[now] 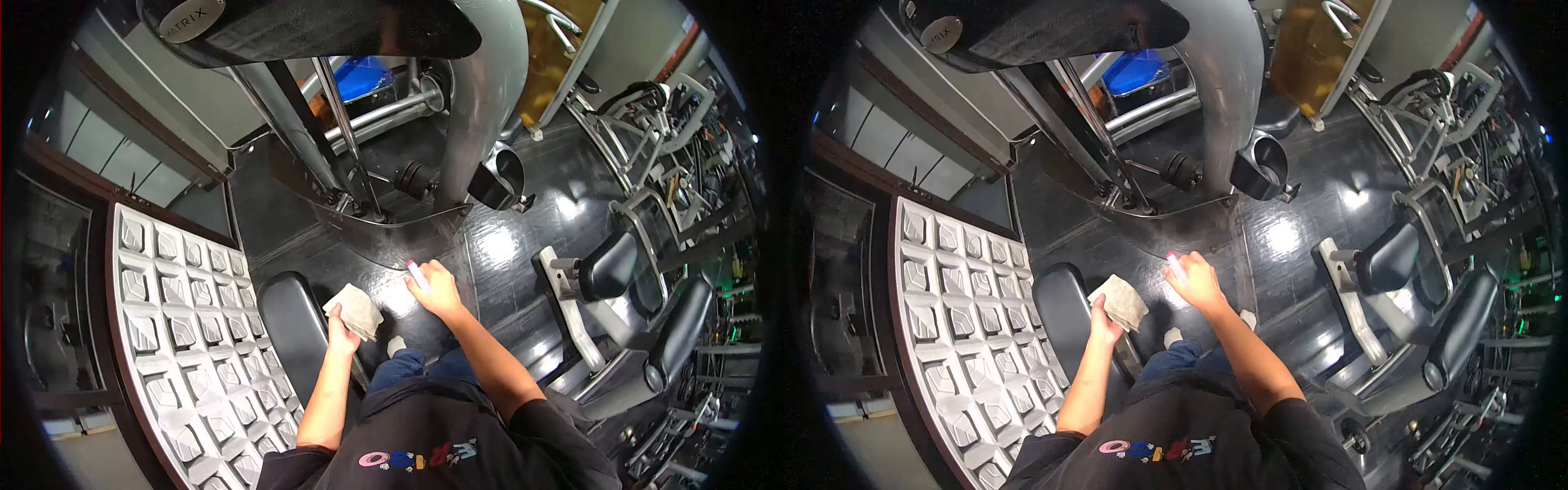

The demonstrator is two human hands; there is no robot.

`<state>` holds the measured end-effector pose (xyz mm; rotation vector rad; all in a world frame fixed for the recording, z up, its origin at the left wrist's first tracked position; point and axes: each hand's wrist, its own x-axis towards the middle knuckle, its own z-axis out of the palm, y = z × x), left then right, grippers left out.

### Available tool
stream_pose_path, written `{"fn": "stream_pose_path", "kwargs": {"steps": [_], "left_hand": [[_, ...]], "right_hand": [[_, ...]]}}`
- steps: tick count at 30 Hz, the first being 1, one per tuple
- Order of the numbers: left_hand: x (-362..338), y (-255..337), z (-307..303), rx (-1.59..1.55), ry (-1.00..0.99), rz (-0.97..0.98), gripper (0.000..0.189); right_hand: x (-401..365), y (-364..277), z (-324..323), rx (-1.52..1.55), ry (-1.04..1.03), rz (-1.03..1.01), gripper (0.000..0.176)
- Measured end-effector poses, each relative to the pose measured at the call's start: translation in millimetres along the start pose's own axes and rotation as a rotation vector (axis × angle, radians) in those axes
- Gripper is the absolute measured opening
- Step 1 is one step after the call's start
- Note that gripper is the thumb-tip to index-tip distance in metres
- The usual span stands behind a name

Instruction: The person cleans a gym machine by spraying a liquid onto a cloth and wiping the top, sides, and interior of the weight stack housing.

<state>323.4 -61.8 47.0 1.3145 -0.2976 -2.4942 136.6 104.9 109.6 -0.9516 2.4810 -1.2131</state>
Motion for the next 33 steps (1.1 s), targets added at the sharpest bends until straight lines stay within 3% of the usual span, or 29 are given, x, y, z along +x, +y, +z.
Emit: {"fn": "stream_pose_path", "kwargs": {"steps": [5,8,9,11,13,14,15,17,19,21,22,23,25,27,29,31,32,33], "left_hand": [[11.8,-7.7,17.3,0.075,-0.005,-0.107,0.054],[23.8,-23.9,47.2,-0.035,0.006,-0.16,0.051],[54.6,-36.3,45.2,-0.014,-0.028,-0.12,0.048],[132.2,-57.5,61.6,-0.035,-0.026,-0.096,0.044],[175.9,-60.5,116.7,-0.142,-0.071,0.019,0.054],[121.4,-38.4,186.7,-0.311,0.141,-0.13,0.067],[189.8,-40.5,167.1,-0.292,-0.057,-0.253,0.082],[97.1,-19.7,218.0,-0.437,0.022,-0.228,0.091],[104.1,-14.4,174.5,-0.423,-0.36,-0.235,0.085],[44.6,-19.7,190.8,-0.284,-0.19,0.316,0.072],[67.4,-19.4,173.6,-0.22,-0.19,0.413,0.063],[92.2,-20.4,161.8,-0.134,-0.058,0.503,0.061],[126.5,-33.8,150.0,-0.165,-0.076,0.381,0.059],[185.2,-68.9,124.7,-0.135,-0.177,0.394,0.054],[152.3,-81.6,160.6,-0.197,-0.112,0.143,0.056],[163.0,-94.5,180.7,-0.216,-0.079,0.058,0.058],[160.0,-102.7,190.2,-0.142,0.15,0.055,0.061],[160.2,-105.4,197.5,-0.181,0.193,0.055,0.063]], "right_hand": [[-8.3,-7.6,7.3,0.04,0.046,-0.018,0.035],[-31.4,3.8,1.0,0.061,0.085,-0.045,0.032],[-43.5,6.8,-2.9,0.077,0.135,-0.104,0.024],[-72.1,24.9,-9.9,0.019,0.099,-0.094,0.023],[-104.3,31.0,-31.0,-0.043,0.047,0.015,0.022],[-122.6,39.4,-40.5,-0.061,0.051,0.025,0.022],[-142.1,47.7,-49.8,-0.114,0.021,0.088,0.021],[-177.0,52.0,-70.2,-0.132,0.012,0.226,0.022],[-209.0,56.6,-85.9,-0.096,0.038,0.301,0.022],[-238.7,75.2,-96.1,-0.098,0.138,0.421,0.022],[-246.9,82.6,-101.8,-0.094,0.137,0.427,0.022],[-254.6,89.4,-106.2,-0.121,0.13,0.441,0.022],[-258.4,97.7,-110.1,-0.143,0.113,0.452,0.023],[-247.6,109.0,-117.0,-0.139,0.059,0.4,0.024],[-223.2,112.6,-129.1,-0.122,0.036,0.362,0.024],[-199.1,116.7,-141.4,-0.152,-0.015,0.209,0.022],[-188.0,116.4,-148.2,-0.169,-0.072,0.221,0.022],[-180.9,116.0,-151.9,-0.169,-0.089,0.218,0.022]]}}
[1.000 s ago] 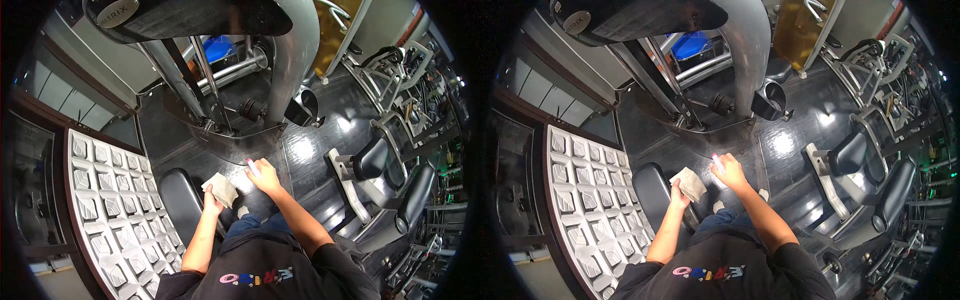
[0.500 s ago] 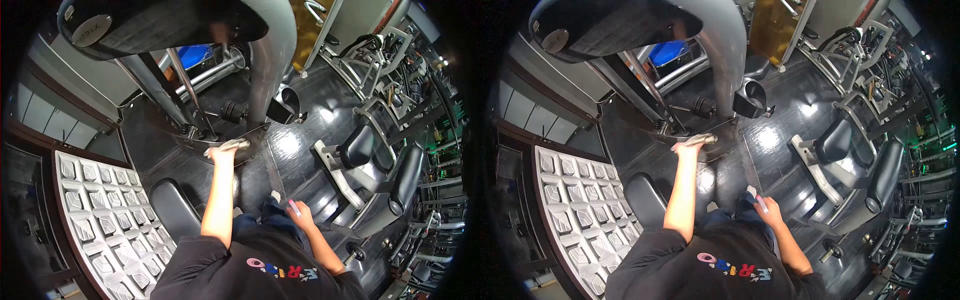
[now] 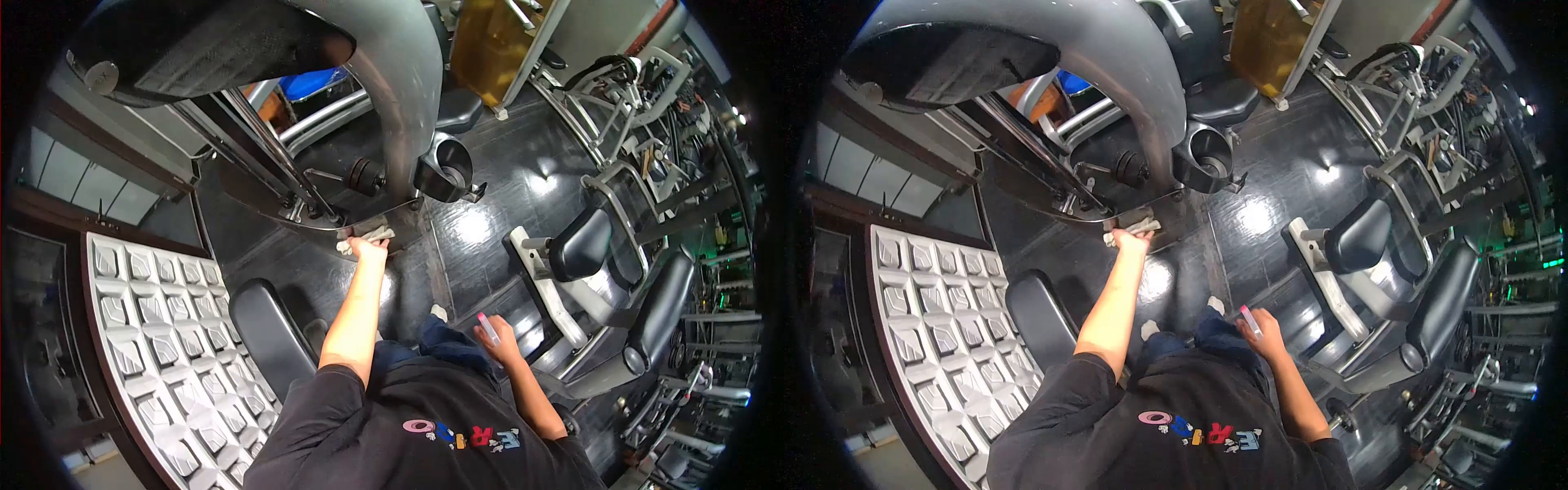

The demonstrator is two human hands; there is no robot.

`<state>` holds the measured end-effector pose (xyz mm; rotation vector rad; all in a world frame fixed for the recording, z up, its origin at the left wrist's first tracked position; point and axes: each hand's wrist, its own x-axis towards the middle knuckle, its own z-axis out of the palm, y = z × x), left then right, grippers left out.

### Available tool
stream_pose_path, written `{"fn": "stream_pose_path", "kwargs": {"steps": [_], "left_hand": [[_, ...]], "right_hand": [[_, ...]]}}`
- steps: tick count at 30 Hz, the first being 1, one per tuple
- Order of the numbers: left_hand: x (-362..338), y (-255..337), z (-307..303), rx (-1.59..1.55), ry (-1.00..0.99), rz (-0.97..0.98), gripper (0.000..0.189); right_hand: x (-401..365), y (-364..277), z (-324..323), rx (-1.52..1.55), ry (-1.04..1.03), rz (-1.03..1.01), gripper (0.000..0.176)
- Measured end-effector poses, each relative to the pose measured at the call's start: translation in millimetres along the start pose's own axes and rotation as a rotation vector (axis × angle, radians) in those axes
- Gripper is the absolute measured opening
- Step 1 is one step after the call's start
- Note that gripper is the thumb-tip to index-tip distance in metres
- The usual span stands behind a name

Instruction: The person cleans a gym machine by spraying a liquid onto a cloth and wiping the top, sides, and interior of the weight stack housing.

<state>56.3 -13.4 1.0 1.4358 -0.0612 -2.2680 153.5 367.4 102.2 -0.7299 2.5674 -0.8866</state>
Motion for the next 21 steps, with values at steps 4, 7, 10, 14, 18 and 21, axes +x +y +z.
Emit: {"fn": "stream_pose_path", "kwargs": {"steps": [4,7,10,14,18,21], "left_hand": [[-50.1,5.0,19.3,-0.114,-0.316,-0.1,0.065],[-35.7,9.2,21.4,-0.19,-0.341,-0.11,0.061],[-32.5,19.8,25.8,-0.191,-0.096,-0.047,0.059],[-43.7,36.2,15.4,-0.282,-0.431,0.053,0.072],[-151.3,51.7,-3.4,-0.071,-0.427,0.16,0.07],[-162.0,78.2,-44.7,-0.168,-0.487,0.32,0.057]], "right_hand": [[26.5,-1.7,-14.6,0.064,0.023,-0.057,0.023],[32.7,-0.3,-19.2,0.115,-0.109,-0.133,0.027],[34.4,3.7,-24.3,0.173,-0.179,-0.149,0.028],[39.5,30.9,-28.1,0.185,-0.198,-0.179,0.031],[57.3,38.9,-47.9,0.149,-0.215,-0.181,0.032],[69.6,37.8,-55.7,0.171,-0.183,-0.164,0.03]]}}
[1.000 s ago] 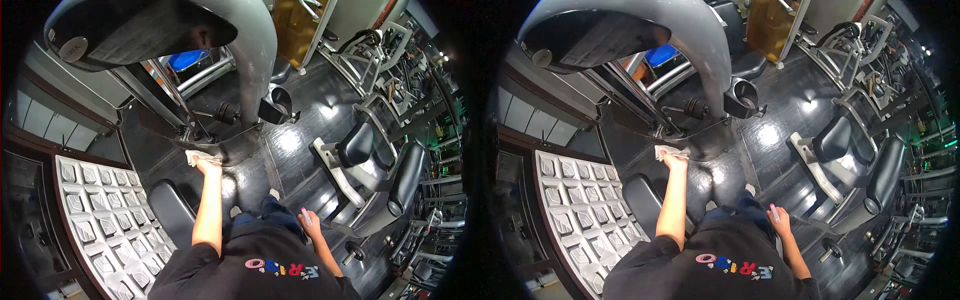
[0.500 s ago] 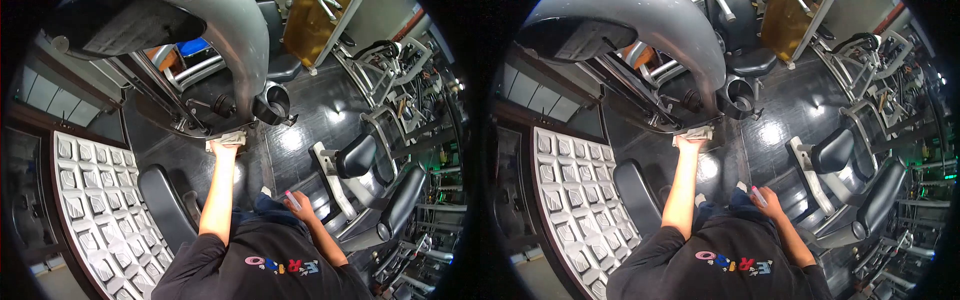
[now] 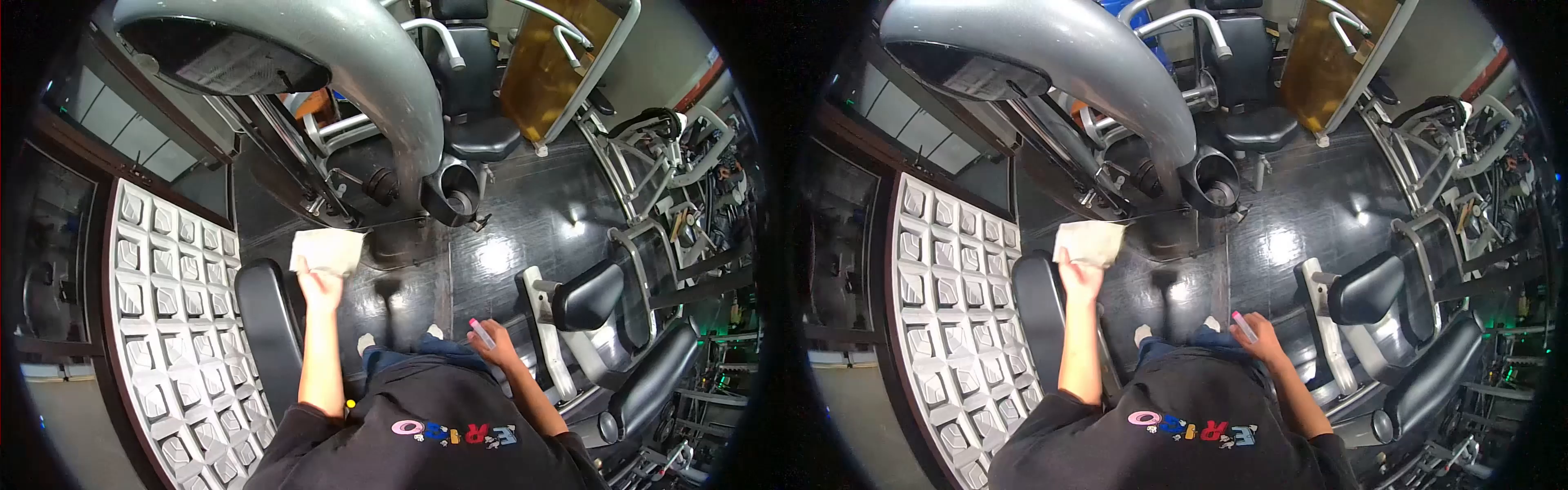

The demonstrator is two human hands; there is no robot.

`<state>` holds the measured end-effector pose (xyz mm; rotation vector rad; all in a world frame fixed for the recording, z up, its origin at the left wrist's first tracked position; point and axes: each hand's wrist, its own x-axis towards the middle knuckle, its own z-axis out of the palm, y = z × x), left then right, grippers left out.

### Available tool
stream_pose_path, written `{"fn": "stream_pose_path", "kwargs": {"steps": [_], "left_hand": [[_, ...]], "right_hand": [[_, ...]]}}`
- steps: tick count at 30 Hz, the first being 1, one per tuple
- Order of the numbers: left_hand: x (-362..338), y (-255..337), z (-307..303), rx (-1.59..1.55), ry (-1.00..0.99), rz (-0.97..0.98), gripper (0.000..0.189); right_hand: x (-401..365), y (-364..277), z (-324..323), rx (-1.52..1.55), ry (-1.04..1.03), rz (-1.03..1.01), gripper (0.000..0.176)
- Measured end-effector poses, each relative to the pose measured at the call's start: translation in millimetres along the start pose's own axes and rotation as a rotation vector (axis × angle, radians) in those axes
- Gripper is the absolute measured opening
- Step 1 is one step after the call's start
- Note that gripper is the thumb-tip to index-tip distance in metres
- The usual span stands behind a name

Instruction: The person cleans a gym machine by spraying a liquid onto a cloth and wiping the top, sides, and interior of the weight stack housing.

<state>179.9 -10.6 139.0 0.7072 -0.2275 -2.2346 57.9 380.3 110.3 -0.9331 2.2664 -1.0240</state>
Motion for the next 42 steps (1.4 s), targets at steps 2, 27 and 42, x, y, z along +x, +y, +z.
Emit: {"fn": "stream_pose_path", "kwargs": {"steps": [2,27,42], "left_hand": [[-14.1,28.4,-10.5,0.201,-0.04,0.146,0.058],[-140.6,138.0,62.3,1.661,-0.867,-0.204,0.035],[-72.2,78.2,-57.3,0.123,-0.285,-1.008,0.08]], "right_hand": [[7.5,-4.2,-1.0,0.031,0.0,-0.015,0.029],[60.2,-243.8,58.0,0.766,-0.638,-0.156,0.028],[79.4,-234.6,133.9,0.494,-0.312,0.241,0.039]]}}
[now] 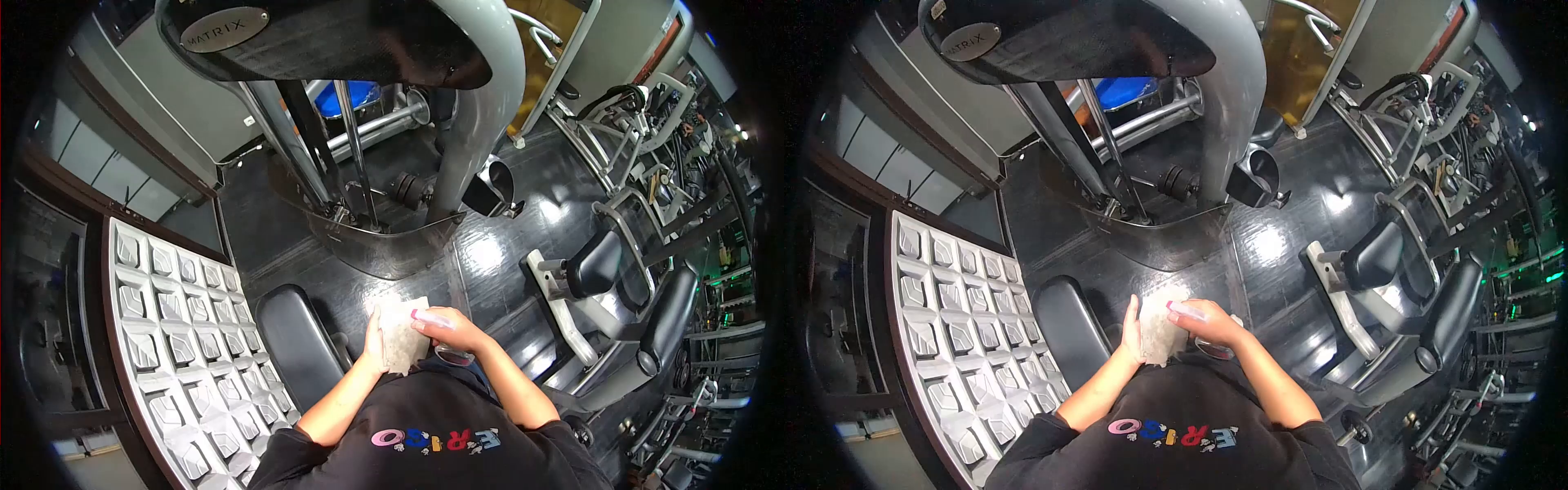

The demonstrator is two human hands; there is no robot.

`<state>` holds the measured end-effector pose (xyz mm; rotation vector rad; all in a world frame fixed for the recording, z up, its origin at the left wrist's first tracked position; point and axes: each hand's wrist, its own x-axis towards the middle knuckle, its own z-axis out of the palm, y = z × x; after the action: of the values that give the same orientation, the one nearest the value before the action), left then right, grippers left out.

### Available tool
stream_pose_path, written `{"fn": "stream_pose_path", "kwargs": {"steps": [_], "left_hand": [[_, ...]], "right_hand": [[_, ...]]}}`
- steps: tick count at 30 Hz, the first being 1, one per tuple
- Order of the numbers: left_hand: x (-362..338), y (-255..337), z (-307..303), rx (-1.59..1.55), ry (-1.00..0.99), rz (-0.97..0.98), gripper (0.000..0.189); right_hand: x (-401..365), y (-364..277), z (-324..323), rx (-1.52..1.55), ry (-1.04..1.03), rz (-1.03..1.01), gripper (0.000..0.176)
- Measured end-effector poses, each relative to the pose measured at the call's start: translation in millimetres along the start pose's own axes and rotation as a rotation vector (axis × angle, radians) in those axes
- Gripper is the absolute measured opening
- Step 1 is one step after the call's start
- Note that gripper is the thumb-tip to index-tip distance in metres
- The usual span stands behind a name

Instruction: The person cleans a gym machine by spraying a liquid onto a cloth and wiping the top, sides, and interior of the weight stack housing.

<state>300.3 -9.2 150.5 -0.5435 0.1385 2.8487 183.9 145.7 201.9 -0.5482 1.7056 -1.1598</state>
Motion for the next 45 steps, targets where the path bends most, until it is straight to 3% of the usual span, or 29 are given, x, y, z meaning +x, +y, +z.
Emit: {"fn": "stream_pose_path", "kwargs": {"steps": [2,4,7,9,13,15,17,18,22,23,25,26,28,29,31,35,37,40,43,45], "left_hand": [[3.2,-1.0,-12.9,0.055,0.07,-0.02,0.077],[2.6,-4.0,-15.5,0.113,0.144,-0.046,0.074],[4.6,-10.2,-21.6,0.159,0.234,-0.063,0.067],[9.2,-11.6,-31.7,0.034,0.044,-0.1,0.06],[23.3,-5.9,-35.0,0.076,0.059,-0.204,0.051],[34.0,-2.4,-31.2,0.198,0.255,-0.079,0.048],[52.5,8.2,-49.0,0.148,0.276,-0.047,0.045],[66.6,12.4,-64.2,0.202,0.374,0.028,0.043],[122.1,20.6,-122.5,0.454,0.66,0.146,0.041],[132.6,22.5,-126.4,0.45,0.663,0.156,0.041],[151.7,28.3,-117.7,0.021,0.59,0.298,0.041],[163.0,36.4,-111.0,-0.042,0.552,0.325,0.046],[175.0,63.2,-60.9,-0.079,0.585,0.385,0.052],[189.0,83.7,-49.4,-0.303,0.464,0.471,0.055],[195.9,125.5,-47.8,-0.591,0.518,0.303,0.056],[166.4,110.7,-67.1,-0.133,0.38,0.692,0.056],[128.4,111.5,-16.9,-0.219,0.311,0.754,0.056],[114.0,115.1,-8.7,-0.105,0.416,0.83,0.051],[151.6,108.1,-25.9,-0.11,0.633,0.951,0.042],[186.7,102.9,-66.2,-0.154,0.607,0.893,0.038]], "right_hand": [[5.4,6.6,6.3,0.046,0.044,0.003,0.035],[12.3,9.5,10.3,-0.293,0.13,-0.409,0.027],[-3.4,-6.8,14.1,-0.464,0.224,-0.419,0.019],[-5.7,-3.0,8.1,-0.458,0.219,-0.405,0.02],[-4.6,17.5,-10.4,-0.301,0.244,-0.35,0.022],[-3.9,36.5,-17.0,-0.272,0.34,-0.38,0.024],[-8.1,43.8,-28.9,-0.252,0.409,-0.276,0.024],[-15.7,28.4,-32.8,-0.047,0.336,0.043,0.025],[-18.7,63.4,-49.4,-0.25,0.323,-0.133,0.028],[-21.1,65.9,-52.0,-0.248,0.31,-0.119,0.03],[-21.4,62.9,-60.6,-0.246,0.291,-0.109,0.031],[-23.4,60.4,-64.9,-0.239,0.257,-0.04,0.033],[-26.0,60.3,-73.5,-0.227,0.192,0.054,0.037],[-27.0,62.5,-78.1,-0.23,0.185,0.056,0.037],[-26.5,65.0,-91.9,-0.349,0.146,-0.102,0.037],[-26.6,66.4,-117.3,-0.332,0.145,-0.103,0.035],[-30.7,68.9,-131.5,-0.272,0.186,-0.107,0.034],[-26.7,83.9,-149.1,-0.319,0.168,-0.101,0.035],[-16.1,92.3,-156.8,-0.299,0.128,-0.134,0.034],[-7.3,94.1,-155.8,-0.29,0.074,-0.191,0.034]]}}
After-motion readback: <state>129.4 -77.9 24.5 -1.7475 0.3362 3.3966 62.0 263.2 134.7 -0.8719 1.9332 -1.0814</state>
